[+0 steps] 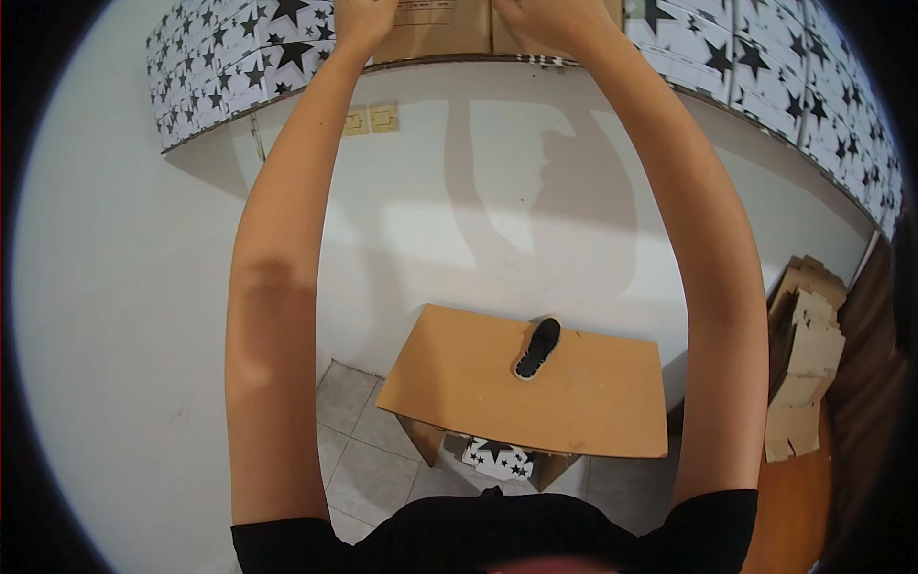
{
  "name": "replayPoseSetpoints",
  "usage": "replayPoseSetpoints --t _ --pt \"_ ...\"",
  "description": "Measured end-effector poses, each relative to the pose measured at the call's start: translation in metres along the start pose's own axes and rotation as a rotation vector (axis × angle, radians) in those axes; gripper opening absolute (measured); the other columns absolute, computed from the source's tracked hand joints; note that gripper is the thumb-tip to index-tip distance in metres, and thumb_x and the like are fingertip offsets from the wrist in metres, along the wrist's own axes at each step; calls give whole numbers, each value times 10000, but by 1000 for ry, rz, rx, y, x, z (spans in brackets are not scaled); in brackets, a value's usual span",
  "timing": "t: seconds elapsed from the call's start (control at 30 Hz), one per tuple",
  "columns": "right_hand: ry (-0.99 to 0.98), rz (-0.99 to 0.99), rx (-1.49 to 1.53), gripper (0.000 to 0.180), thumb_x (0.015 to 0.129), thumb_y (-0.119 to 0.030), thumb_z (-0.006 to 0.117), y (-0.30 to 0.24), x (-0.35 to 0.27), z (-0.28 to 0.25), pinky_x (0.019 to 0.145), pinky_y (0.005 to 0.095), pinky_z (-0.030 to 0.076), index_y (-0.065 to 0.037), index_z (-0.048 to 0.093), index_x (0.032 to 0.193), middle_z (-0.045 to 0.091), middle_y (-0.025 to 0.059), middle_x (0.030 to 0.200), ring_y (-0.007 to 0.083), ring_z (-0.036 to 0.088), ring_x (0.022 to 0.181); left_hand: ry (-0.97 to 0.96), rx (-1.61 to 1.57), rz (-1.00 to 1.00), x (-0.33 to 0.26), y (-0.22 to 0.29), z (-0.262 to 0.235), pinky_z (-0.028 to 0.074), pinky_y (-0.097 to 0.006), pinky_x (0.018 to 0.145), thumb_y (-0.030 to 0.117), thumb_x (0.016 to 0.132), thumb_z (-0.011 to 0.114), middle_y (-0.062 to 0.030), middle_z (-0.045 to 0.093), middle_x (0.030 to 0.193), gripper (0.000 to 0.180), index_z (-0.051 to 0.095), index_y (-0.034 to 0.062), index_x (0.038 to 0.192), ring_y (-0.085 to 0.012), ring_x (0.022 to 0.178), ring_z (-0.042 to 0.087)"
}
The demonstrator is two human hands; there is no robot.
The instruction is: The recorder is assembling cardboard shoe boxes and lining them with tissue paper.
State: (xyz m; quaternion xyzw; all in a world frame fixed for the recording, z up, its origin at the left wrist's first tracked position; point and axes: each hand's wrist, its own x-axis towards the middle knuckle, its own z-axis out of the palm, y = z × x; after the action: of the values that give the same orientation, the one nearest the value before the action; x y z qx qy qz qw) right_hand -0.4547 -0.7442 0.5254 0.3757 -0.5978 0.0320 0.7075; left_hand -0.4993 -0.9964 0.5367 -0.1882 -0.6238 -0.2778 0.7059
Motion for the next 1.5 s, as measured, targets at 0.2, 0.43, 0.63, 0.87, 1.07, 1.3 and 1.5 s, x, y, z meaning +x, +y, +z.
replayPoseSetpoints --t 0.2,0.43,0.63,0.87,1.07,1.3,1.5 --pt "-188 -8 -86 222 729 -209 577 13 -45 -59 986 577 172 -64 625 891 487 136 1090 321 367 1145 160 272 119 -43 87 15 337 -436 946 137 697 660 -222 466 1145 502 445 21 1135 -384 1118 413" --pt "-552 24 -166 216 756 -244 577 18 -114 -131 1010 596 170 -70 641 867 484 133 1139 323 368 1172 80 -21 256 -107 196 41 281 -456 986 103 697 631 -194 400 1247 377 483 51 1040 -376 1201 347" --pt "-647 27 -282 170 735 -273 628 52 -219 -206 998 586 234 -141 673 832 558 54 1059 262 411 1138 -76 -313 263 -172 300 84 253 -510 982 101 665 625 -186 406 1251 296 527 81 943 -385 1214 322" --pt "-1149 572 -339 242 742 -324 628 69 -383 -363 988 551 247 -166 669 921 548 97 1069 319 389 1128 -276 -796 -119 -305 438 154 343 -381 925 162 772 618 -98 477 1210 163 606 94 919 -251 1141 407" --pt "-1471 1417 -281 373 745 -405 641 69 -514 -522 946 518 331 -199 632 1056 500 186 1197 420 342 1164 -866 -1119 -489 -475 587 219 343 -397 935 203 758 654 -134 529 1029 202 586 93 913 -316 1071 448" --pt "-1045 1856 -265 414 750 -335 654 13 -661 -686 924 432 389 -54 606 1050 607 198 1001 309 570 950 -2214 -841 93 -647 729 206 249 -455 1042 653 707 565 -269 270 1361 838 421 76 1298 -406 1281 245" --pt "-1260 2002 -583 531 757 -323 648 -35 -673 -704 954 481 349 -105 482 1213 379 168 1277 356 365 1180 -2270 -745 169 -709 773 175 123 -528 1068 375 865 503 -147 133 1468 514 425 123 1307 -346 1357 86"
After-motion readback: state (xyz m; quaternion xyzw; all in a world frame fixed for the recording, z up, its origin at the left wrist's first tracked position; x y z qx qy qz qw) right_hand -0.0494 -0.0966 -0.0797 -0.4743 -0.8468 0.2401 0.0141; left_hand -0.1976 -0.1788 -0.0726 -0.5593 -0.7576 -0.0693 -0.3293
